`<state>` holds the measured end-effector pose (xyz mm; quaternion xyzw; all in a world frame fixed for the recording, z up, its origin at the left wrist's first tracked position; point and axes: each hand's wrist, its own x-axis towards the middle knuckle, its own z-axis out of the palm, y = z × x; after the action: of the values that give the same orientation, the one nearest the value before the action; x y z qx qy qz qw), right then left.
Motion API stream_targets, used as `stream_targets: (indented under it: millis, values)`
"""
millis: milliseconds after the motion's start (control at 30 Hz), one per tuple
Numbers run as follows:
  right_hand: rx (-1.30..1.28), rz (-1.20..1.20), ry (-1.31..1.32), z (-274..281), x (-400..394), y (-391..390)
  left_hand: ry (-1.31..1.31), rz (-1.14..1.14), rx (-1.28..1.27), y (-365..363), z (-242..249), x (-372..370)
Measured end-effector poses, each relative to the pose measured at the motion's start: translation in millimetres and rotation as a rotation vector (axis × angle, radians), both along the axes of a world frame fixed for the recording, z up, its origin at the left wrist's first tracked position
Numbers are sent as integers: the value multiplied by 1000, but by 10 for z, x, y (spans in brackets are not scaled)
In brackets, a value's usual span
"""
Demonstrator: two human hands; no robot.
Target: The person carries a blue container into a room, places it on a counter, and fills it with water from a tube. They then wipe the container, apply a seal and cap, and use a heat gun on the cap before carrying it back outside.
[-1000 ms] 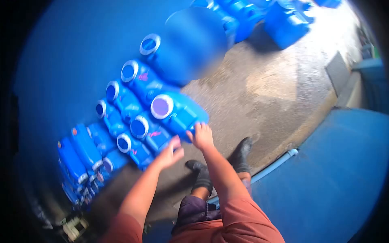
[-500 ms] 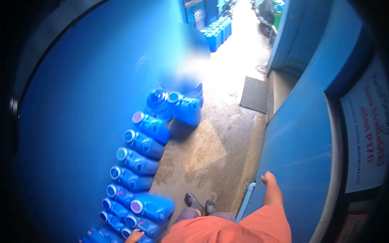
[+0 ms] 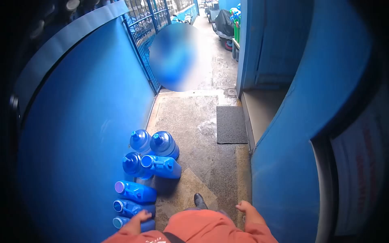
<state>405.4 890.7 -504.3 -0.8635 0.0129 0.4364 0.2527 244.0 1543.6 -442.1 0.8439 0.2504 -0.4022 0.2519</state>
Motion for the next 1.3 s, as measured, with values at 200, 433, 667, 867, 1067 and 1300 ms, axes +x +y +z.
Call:
stream_targets:
  millis: [200, 433, 667, 867, 1067, 1300]
  values:
    - [-81, -685, -44, -578, -2, -899, -500, -82, -139, -479, 849, 3774]
    - [-135, -802, 301, -640, 1576, -1155, -533, -226, -217, -1233, 921, 6277]
    - [185, -564, -248, -616, 4786, -640, -70, -322, -145, -1030, 725, 6876]
    - [427, -765, -382, 86, 6614, -730, 194, -188, 114, -767, 532, 7786]
    - [-61, -1041, -252, -63, 6719, -1616, 269, -370, 83, -1514, -61, 10209]
    - [-230, -1418, -316, 18, 6171, -2110, -233, -869, -11, -4583, 398, 12999]
